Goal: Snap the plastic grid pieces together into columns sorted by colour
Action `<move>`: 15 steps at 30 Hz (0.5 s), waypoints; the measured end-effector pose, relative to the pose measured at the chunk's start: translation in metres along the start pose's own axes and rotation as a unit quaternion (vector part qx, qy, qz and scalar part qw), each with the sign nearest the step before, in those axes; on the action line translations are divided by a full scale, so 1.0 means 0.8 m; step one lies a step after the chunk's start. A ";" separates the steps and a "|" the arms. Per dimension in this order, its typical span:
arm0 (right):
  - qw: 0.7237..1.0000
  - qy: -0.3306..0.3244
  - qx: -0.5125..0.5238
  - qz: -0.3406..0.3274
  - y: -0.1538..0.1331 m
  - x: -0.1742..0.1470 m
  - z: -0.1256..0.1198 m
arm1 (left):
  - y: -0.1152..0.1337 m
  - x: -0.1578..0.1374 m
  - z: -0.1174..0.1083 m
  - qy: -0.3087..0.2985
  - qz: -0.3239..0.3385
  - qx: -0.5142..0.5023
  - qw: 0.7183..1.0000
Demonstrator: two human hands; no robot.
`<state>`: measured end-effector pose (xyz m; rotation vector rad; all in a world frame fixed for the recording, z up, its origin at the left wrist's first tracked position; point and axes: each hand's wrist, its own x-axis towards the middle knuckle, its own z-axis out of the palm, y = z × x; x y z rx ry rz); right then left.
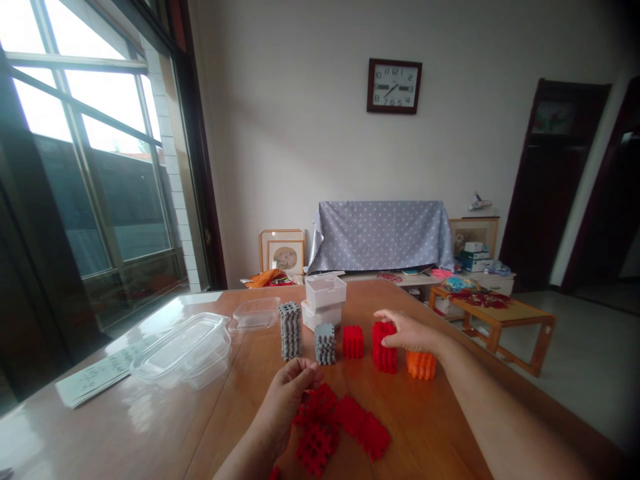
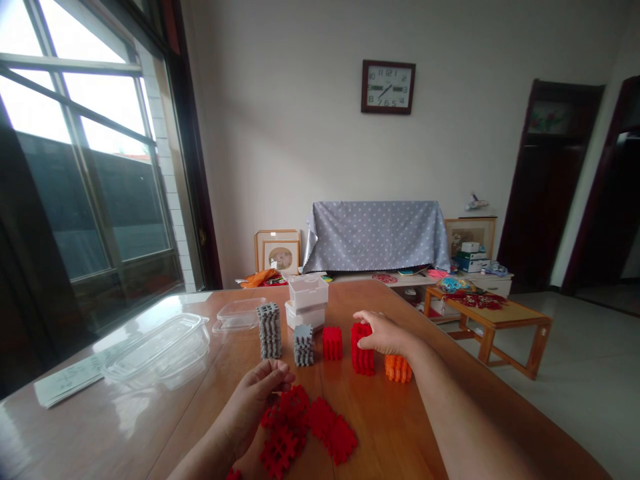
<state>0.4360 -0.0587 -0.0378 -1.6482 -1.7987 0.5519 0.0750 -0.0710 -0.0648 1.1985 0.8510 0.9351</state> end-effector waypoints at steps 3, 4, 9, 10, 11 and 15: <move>1.000 0.015 -0.002 -0.001 0.007 0.003 0.002 | 0.002 -0.002 0.002 -0.002 -0.001 0.001 1.000; 1.000 0.017 -0.003 -0.001 0.008 0.003 0.002 | 0.003 -0.003 0.003 -0.001 -0.001 0.001 1.000; 1.000 0.013 -0.002 0.001 0.004 -0.003 0.001 | 0.007 -0.008 0.006 0.005 0.002 0.006 1.000; 1.000 0.012 -0.001 0.001 0.002 -0.005 0.000 | 0.008 -0.008 0.006 0.006 0.002 0.007 1.000; 1.000 0.011 0.000 0.001 0.000 -0.007 -0.001 | 0.008 -0.009 0.006 0.006 0.003 0.006 1.000; 1.000 0.014 0.008 0.002 -0.008 -0.011 -0.005 | 0.007 -0.007 0.005 0.005 0.002 0.004 1.000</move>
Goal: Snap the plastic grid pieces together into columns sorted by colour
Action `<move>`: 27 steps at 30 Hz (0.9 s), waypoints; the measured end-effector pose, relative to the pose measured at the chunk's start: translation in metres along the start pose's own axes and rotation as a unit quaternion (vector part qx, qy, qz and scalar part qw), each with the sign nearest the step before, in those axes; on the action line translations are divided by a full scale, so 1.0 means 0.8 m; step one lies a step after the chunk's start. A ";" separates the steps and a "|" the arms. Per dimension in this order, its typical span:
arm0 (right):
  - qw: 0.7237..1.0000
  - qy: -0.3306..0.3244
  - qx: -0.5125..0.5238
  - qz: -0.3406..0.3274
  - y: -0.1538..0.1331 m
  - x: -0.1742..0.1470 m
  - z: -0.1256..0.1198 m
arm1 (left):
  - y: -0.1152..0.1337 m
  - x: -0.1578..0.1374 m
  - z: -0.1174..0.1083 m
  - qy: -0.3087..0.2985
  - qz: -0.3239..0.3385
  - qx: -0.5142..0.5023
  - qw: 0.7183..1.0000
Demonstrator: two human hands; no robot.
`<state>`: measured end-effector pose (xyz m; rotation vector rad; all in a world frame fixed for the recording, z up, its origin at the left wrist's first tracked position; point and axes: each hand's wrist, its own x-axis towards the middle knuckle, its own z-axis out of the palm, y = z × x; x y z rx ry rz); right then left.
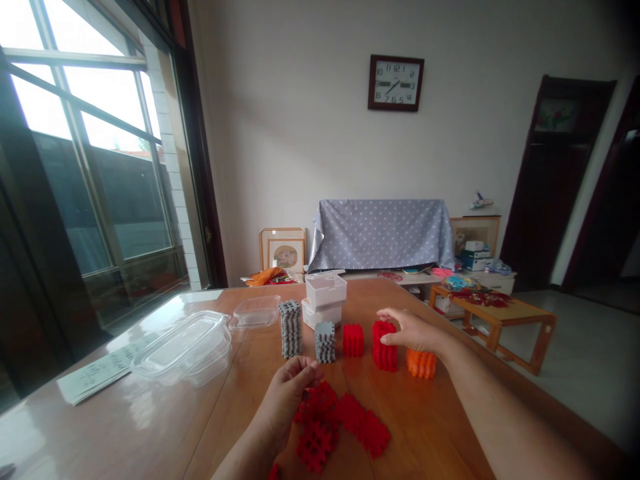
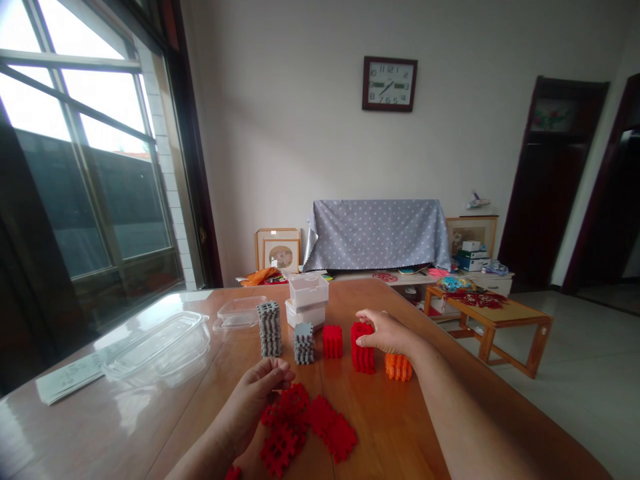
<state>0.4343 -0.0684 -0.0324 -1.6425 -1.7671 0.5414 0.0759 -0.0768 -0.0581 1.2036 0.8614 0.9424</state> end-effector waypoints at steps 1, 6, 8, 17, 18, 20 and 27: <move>1.000 0.000 0.003 -0.001 -0.001 0.000 -0.001 | 0.000 0.001 0.000 -0.001 -0.001 0.000 1.000; 1.000 -0.006 0.014 -0.007 -0.004 -0.001 -0.002 | -0.002 0.003 -0.001 -0.003 -0.002 -0.003 1.000; 1.000 -0.004 0.012 -0.006 -0.005 -0.002 -0.002 | -0.001 0.002 -0.001 -0.003 -0.002 -0.006 1.000; 1.000 0.005 -0.012 -0.015 -0.018 -0.010 -0.007 | 0.003 -0.001 0.000 0.004 0.001 -0.001 1.000; 1.000 0.016 -0.018 -0.016 -0.021 -0.012 -0.008 | 0.003 -0.001 0.000 0.005 0.003 0.000 1.000; 0.998 0.052 -0.030 -0.026 -0.031 -0.017 -0.007 | 0.004 -0.001 0.000 0.006 0.009 0.005 1.000; 0.998 -0.043 0.030 -0.036 -0.081 -0.059 0.043 | 0.000 0.010 -0.008 0.046 0.038 0.053 0.997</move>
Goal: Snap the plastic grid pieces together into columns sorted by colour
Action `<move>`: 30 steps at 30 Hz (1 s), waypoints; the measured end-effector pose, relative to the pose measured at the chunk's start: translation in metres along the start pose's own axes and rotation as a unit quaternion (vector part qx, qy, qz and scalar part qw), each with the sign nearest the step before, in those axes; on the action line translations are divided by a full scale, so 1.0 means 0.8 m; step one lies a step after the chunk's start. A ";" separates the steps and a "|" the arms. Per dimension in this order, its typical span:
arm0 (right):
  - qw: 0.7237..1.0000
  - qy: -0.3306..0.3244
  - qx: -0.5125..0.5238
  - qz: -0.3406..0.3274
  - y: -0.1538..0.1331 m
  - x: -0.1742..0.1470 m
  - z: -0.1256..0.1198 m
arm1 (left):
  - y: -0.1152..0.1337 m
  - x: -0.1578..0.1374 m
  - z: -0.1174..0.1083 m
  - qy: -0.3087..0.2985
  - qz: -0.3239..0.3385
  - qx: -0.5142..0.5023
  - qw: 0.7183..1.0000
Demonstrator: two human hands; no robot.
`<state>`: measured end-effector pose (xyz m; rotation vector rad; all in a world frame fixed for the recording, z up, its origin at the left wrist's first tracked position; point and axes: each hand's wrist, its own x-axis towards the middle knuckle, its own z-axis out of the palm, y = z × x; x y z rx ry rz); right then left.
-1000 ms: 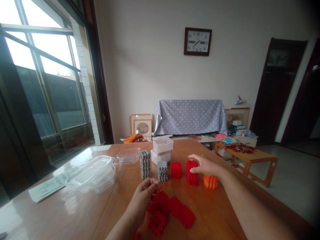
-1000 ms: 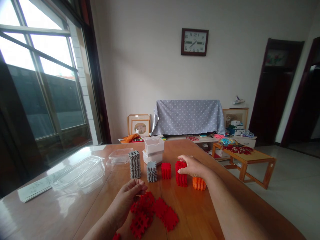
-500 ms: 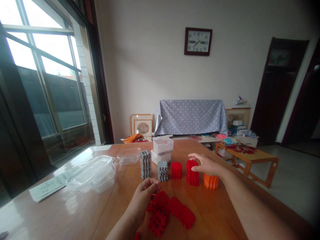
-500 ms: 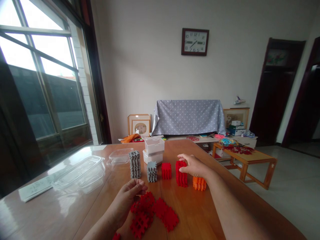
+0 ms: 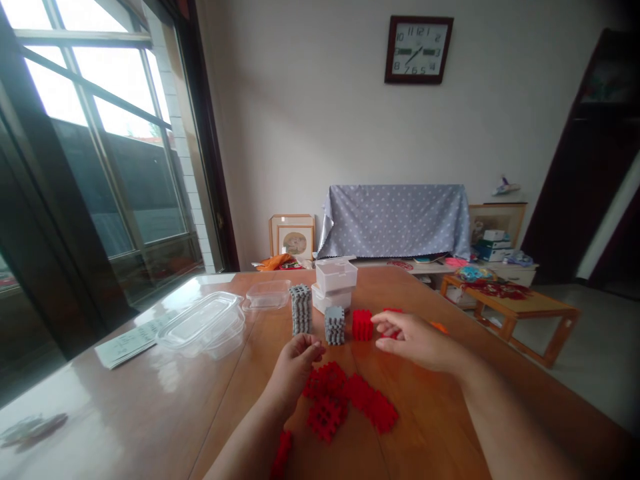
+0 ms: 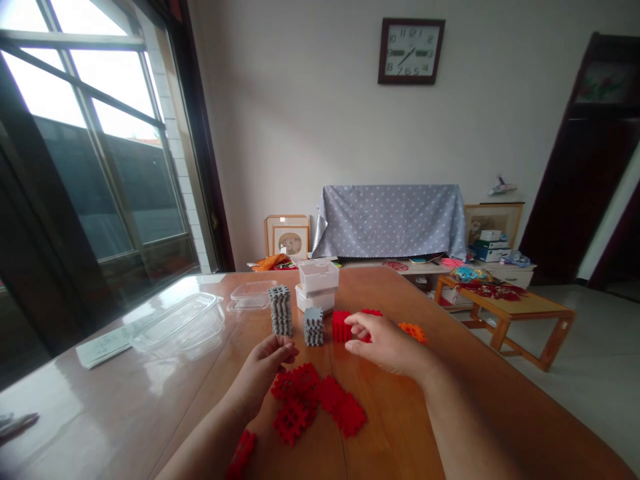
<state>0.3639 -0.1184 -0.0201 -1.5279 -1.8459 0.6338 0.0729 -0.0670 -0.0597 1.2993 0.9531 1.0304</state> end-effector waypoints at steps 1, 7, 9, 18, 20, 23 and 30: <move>0.999 -0.038 0.001 0.016 -0.005 -0.004 0.009 | -0.002 0.003 -0.002 0.006 0.006 0.013 1.000; 0.981 -0.157 -0.108 0.025 -0.023 -0.014 0.056 | -0.015 0.005 -0.014 -0.008 0.089 0.173 0.981; 0.975 -0.162 -0.151 0.021 -0.026 -0.015 0.071 | -0.016 -0.001 -0.017 -0.048 0.112 0.251 0.960; 0.974 -0.152 -0.165 0.011 -0.026 -0.015 0.105 | -0.031 -0.001 -0.014 -0.122 0.139 0.476 0.860; 0.979 -0.137 -0.148 -0.001 -0.026 -0.012 0.109 | -0.035 0.003 -0.014 -0.106 0.139 0.482 0.859; 0.985 -0.105 -0.137 -0.017 -0.024 -0.007 0.117 | -0.038 0.005 -0.015 -0.084 0.143 0.481 0.861; 0.992 -0.033 -0.111 -0.041 -0.013 0.003 0.126 | -0.029 0.008 -0.015 -0.038 0.133 0.346 0.928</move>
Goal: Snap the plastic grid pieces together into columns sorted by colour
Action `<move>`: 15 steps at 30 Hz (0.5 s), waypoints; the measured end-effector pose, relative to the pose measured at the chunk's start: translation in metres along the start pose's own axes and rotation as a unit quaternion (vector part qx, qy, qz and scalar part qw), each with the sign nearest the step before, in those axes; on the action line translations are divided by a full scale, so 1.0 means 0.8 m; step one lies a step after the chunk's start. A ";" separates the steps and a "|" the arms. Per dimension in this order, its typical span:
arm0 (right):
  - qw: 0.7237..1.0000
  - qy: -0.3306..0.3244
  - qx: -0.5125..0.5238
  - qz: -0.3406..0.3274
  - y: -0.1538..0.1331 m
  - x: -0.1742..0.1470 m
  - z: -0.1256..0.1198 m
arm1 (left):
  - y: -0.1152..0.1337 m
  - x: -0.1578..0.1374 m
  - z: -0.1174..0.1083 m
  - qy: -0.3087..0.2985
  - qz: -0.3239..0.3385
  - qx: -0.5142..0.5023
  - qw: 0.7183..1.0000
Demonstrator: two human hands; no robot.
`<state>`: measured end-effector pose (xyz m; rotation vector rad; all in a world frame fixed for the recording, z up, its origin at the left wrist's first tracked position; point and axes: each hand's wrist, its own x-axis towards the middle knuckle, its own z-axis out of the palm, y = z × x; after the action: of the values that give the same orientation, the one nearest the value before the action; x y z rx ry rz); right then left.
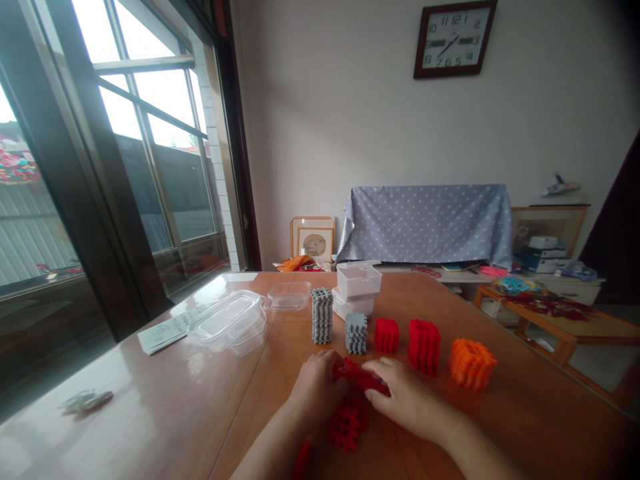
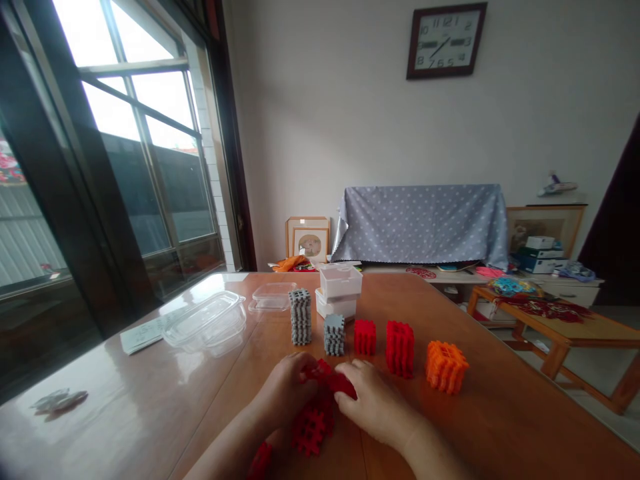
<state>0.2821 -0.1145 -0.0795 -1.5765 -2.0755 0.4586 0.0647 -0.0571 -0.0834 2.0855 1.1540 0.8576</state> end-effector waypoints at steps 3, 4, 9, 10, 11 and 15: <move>0.999 0.019 0.028 -0.006 0.006 0.003 0.000 | 0.005 0.005 -0.002 0.015 -0.085 -0.156 0.984; 0.999 0.025 0.042 -0.007 0.008 0.004 0.000 | 0.006 0.006 -0.003 0.012 -0.115 -0.218 0.969; 0.990 0.060 0.128 0.011 0.022 0.011 0.008 | 0.008 0.010 -0.010 -0.011 -0.216 -0.462 0.860; 0.987 0.061 0.148 0.017 0.024 0.012 0.010 | 0.008 0.011 -0.010 -0.011 -0.233 -0.481 0.845; 0.984 0.061 0.167 0.022 0.026 0.013 0.011 | 0.007 0.012 -0.010 -0.012 -0.247 -0.493 0.834; 0.972 0.046 0.225 0.044 0.027 0.015 0.018 | 0.002 0.013 -0.008 -0.014 -0.265 -0.499 0.825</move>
<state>0.2887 -0.0965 -0.1005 -1.3882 -1.6855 0.8073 0.0646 -0.0475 -0.0755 0.8540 0.8845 0.8647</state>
